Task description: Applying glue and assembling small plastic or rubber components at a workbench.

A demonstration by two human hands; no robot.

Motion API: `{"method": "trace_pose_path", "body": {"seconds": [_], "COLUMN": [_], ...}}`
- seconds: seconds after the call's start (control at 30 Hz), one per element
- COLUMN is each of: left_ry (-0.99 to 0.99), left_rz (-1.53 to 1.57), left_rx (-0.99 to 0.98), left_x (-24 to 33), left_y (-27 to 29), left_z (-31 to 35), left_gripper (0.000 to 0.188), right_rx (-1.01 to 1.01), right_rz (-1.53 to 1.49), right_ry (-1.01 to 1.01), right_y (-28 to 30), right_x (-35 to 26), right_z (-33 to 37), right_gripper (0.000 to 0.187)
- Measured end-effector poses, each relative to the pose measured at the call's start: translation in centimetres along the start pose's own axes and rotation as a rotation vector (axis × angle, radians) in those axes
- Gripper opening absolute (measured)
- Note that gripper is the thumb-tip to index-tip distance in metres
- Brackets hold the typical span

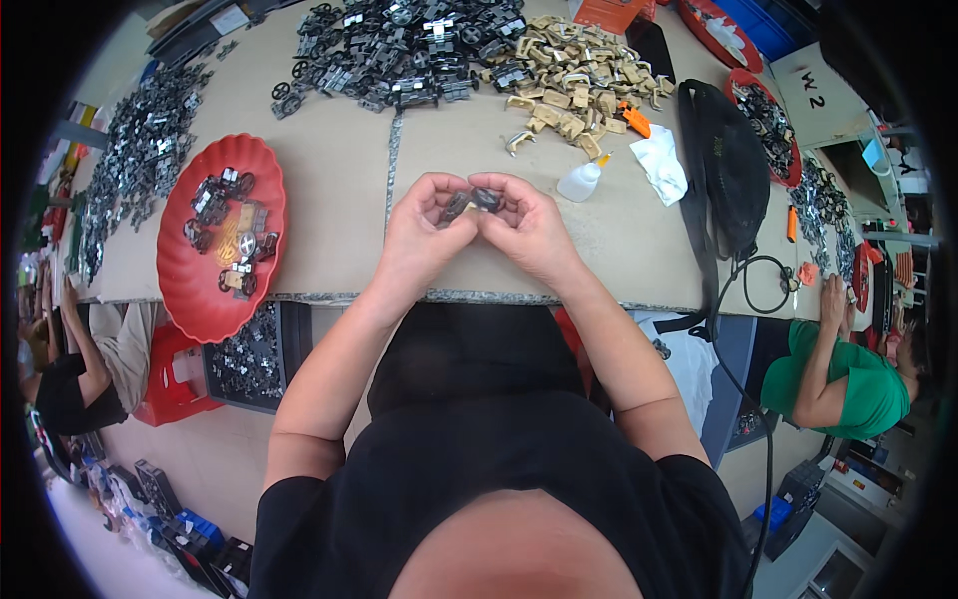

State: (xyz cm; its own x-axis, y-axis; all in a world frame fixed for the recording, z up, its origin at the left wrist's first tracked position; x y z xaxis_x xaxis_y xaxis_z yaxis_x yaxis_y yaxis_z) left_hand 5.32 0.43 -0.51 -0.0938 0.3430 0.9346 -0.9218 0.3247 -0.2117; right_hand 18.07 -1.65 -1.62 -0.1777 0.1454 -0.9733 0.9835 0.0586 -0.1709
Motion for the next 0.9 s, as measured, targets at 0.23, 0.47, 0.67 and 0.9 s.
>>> {"method": "trace_pose_path", "body": {"seconds": [0.23,0.47,0.67,0.9], "left_ry": [0.009,-0.062,-0.569,-0.665], "left_rz": [-0.056,-0.034,-0.590,-1.098], "left_rx": [-0.009,0.084,0.731,0.969], "left_x": [-0.4,0.5,7.3,10.1], "left_y": [0.1,0.7,9.9,11.9], "left_z": [-0.1,0.7,6.2,6.1], "left_gripper": [0.022,0.025,0.025,0.028], "right_rx": [-0.010,0.009,0.355,0.554], "right_rz": [0.047,0.085,0.261,0.657], "right_ry": [0.013,0.080,0.185,0.322], "right_y": [-0.1,-0.2,3.5,9.2], "right_x": [-0.2,-0.2,-2.6,-3.7], "right_z": [0.0,0.1,3.3,3.0], "right_gripper": [0.051,0.050,0.023,0.035]}}
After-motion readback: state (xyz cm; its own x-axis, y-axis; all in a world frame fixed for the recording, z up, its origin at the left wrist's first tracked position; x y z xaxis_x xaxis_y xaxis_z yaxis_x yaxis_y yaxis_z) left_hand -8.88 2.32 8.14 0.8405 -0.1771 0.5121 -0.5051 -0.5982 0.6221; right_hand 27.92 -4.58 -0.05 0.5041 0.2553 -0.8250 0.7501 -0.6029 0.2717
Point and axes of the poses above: each hand's wrist, its own z-axis away from the middle knuckle, its own y-axis out of the back of the hand, x = y × z, the point moved 4 cm from there along -z, towards the middle knuckle, and after that the axes turned 10 degrees about y, right-handed, at the moved point
